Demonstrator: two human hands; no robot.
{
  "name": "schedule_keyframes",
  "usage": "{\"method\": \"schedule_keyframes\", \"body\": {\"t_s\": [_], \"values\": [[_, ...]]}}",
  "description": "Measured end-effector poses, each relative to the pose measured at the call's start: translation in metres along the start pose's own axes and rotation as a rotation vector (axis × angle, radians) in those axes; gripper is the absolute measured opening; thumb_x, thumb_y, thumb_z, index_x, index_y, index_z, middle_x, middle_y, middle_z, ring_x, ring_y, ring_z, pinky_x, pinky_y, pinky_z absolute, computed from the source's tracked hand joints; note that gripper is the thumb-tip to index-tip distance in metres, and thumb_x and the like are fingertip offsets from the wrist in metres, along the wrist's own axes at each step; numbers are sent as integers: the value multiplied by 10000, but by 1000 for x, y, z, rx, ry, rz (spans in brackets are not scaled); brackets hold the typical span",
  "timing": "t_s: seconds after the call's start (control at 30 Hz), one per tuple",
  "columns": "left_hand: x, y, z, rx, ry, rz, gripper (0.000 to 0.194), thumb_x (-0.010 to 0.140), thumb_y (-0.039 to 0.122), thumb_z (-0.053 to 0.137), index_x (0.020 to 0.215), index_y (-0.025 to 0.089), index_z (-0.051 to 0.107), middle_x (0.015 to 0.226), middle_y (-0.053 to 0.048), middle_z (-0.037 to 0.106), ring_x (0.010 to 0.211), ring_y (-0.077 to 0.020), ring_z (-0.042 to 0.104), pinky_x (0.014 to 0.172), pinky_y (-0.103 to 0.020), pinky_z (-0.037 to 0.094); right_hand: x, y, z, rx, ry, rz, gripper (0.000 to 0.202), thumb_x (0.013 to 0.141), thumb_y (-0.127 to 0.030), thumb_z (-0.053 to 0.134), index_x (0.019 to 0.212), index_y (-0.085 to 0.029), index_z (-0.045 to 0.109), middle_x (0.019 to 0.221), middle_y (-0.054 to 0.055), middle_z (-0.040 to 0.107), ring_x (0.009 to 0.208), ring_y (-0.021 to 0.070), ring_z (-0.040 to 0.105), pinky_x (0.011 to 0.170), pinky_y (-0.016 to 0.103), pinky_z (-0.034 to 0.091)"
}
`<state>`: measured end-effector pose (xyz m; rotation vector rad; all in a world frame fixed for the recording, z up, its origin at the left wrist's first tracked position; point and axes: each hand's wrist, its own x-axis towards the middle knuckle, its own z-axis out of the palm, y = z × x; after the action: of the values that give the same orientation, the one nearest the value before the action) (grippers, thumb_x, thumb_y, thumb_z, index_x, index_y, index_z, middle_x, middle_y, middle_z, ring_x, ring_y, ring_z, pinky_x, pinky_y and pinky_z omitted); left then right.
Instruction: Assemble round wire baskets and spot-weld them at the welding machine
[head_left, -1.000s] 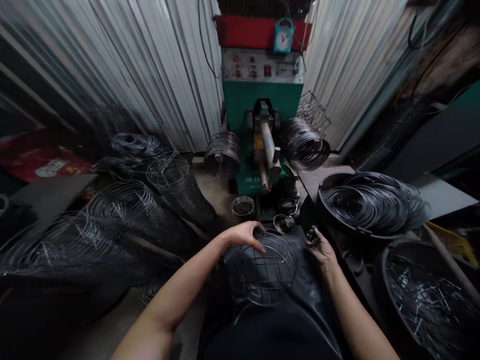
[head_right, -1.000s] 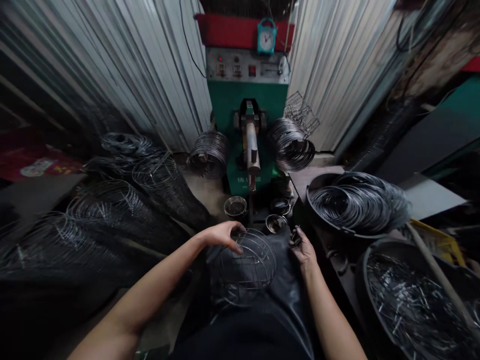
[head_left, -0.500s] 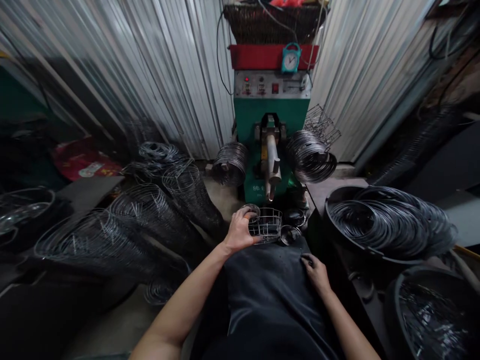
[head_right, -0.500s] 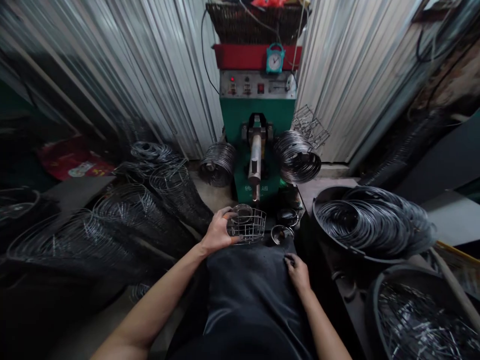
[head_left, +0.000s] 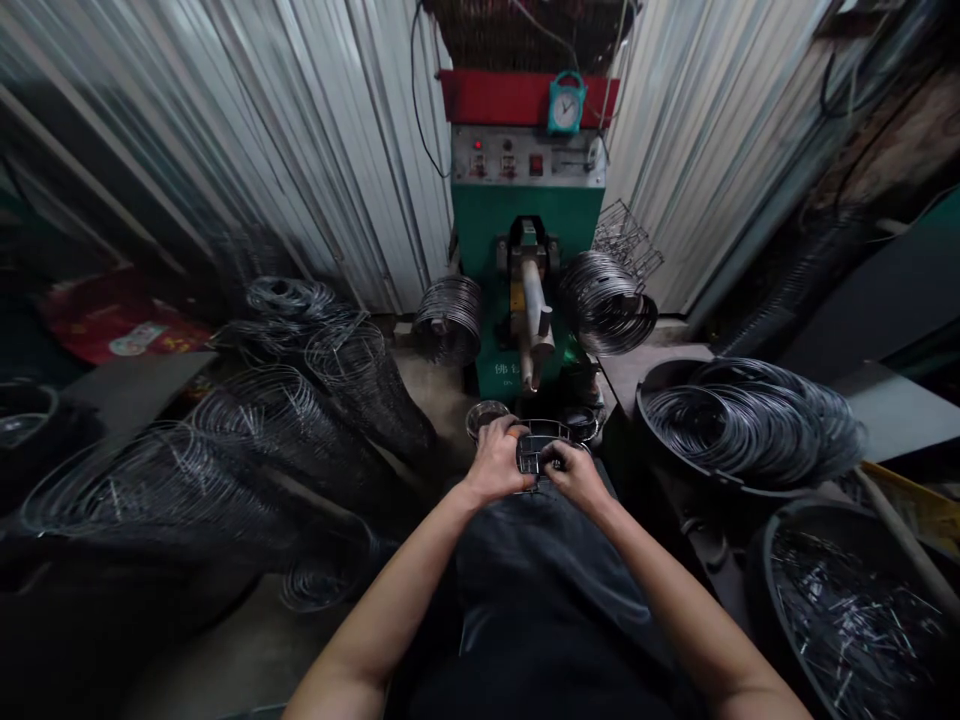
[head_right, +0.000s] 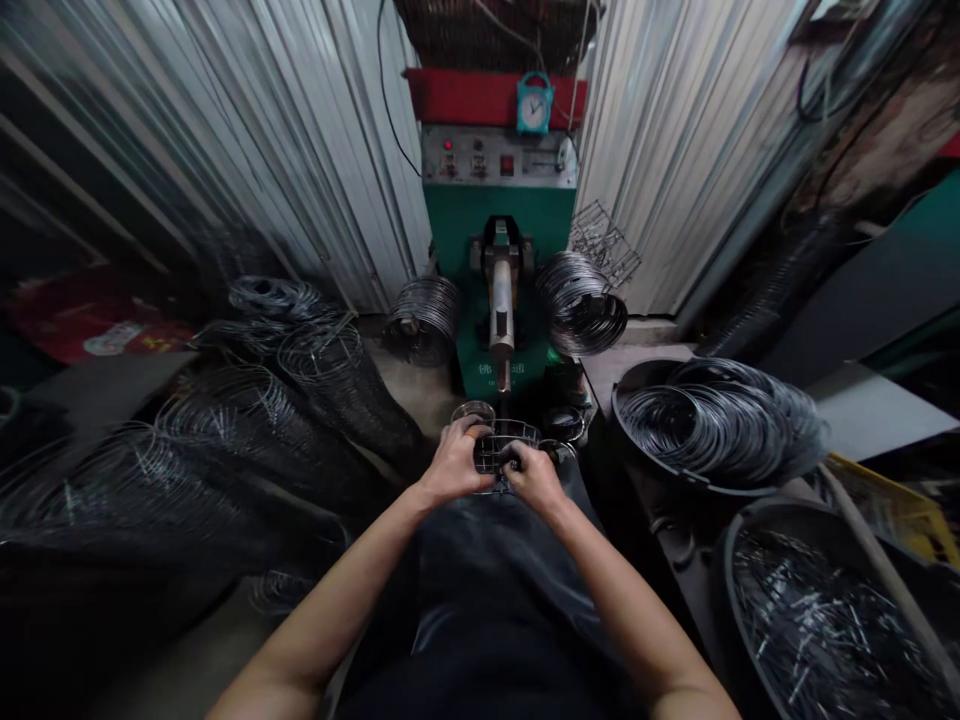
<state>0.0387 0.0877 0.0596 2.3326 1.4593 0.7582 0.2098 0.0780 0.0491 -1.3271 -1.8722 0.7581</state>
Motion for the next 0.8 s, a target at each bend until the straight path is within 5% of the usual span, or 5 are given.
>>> {"method": "schedule_keyframes", "body": {"t_s": [0.33,0.8], "values": [[13,-3,-6,-162,-29,-87,723,473,349,804,1114,150,536,1248,-135,438,1209,-294,409,1057,-425,320,4,7,-28,67,-238,-190,222,770,-246,575,968,-212,668,932,52,672,893,198,612,806,331,470],[34,-28,2,-265,-22,-59,770,502,373,798,1181,194,481,1244,-104,441,1195,-275,428,1038,-423,356,31,22,-22,-9,-204,-296,125,807,-197,537,843,-200,656,808,51,663,755,173,630,682,283,490]]}}
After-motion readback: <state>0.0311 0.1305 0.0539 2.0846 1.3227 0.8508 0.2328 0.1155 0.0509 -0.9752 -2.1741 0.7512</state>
